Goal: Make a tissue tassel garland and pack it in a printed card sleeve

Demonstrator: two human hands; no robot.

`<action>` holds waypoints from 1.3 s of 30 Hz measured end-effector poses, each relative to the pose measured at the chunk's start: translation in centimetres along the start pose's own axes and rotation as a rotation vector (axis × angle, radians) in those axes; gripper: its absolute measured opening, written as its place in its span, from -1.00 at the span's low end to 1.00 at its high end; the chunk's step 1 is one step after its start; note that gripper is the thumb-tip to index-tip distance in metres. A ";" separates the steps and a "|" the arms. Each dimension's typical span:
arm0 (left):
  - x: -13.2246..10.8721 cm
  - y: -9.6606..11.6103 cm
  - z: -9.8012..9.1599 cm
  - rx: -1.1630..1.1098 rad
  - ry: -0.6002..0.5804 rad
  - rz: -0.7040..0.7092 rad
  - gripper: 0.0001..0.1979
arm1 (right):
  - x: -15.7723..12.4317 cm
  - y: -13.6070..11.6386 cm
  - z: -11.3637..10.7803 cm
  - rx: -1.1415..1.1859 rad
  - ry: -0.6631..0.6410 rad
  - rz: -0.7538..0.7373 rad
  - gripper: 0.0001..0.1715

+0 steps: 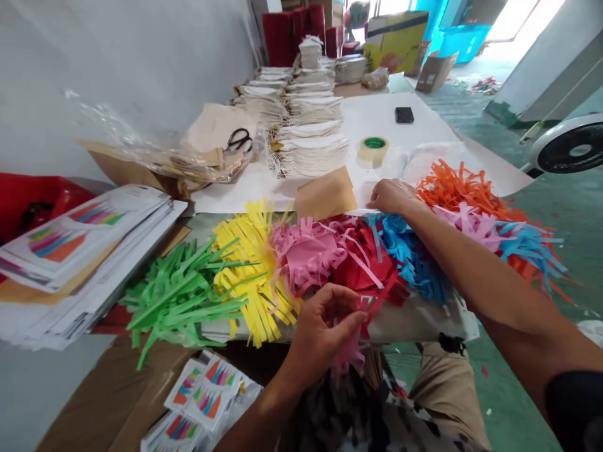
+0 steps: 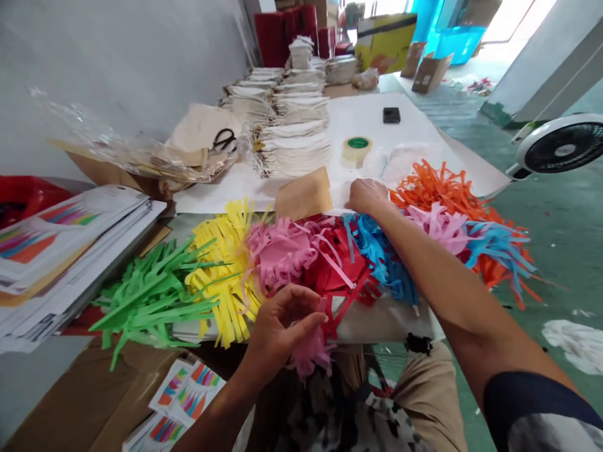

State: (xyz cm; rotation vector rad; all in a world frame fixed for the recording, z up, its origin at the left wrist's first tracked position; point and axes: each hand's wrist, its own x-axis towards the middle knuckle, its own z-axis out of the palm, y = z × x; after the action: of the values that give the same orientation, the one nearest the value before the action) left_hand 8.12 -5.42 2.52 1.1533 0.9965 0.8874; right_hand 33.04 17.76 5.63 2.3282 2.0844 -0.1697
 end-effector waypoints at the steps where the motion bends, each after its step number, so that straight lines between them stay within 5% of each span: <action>1: 0.2 0.0 -0.1 -0.016 -0.001 -0.013 -0.76 | 0.2 0.0 0.4 -0.013 -0.008 0.011 -0.62; 10: -0.1 -0.2 0.4 -0.318 0.000 -0.068 -0.75 | -0.3 -0.4 1.0 -0.019 -0.002 0.040 -0.63; 16: -0.9 -0.4 0.8 -0.346 0.052 -0.023 -0.72 | -2.1 -0.2 -0.5 0.055 0.172 0.023 -0.68; 19: -1.1 -0.3 1.4 -0.317 0.094 0.001 -0.72 | -6.7 -0.4 -1.5 0.281 0.339 -0.055 -0.73; 21: -1.5 -0.2 1.8 -0.270 0.127 0.016 -0.72 | -11.8 -0.7 -1.5 0.656 0.407 -0.219 -0.76; 24: -2.2 0.0 2.6 -0.188 0.169 0.055 -0.73 | -20.6 -1.3 -0.2 1.089 0.261 -0.360 -0.70; 27: -3.1 -0.1 3.4 -0.100 0.163 0.119 -0.77 | -26.9 -1.6 1.7 1.201 0.199 -0.317 -0.85; 32: -4.1 -0.6 4.9 0.013 0.101 0.193 -0.82 | -29.7 -0.8 3.3 1.224 0.281 -0.283 -0.95; 39: -4.6 -0.4 5.7 0.179 0.067 0.365 -0.92 | -31.0 0.9 2.7 1.123 0.243 -0.355 -0.92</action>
State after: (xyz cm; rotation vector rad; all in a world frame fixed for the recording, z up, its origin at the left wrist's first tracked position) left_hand 12.10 -11.52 3.49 1.4960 0.9485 1.1488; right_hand 30.39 -13.21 5.64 2.3970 3.0249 -1.4640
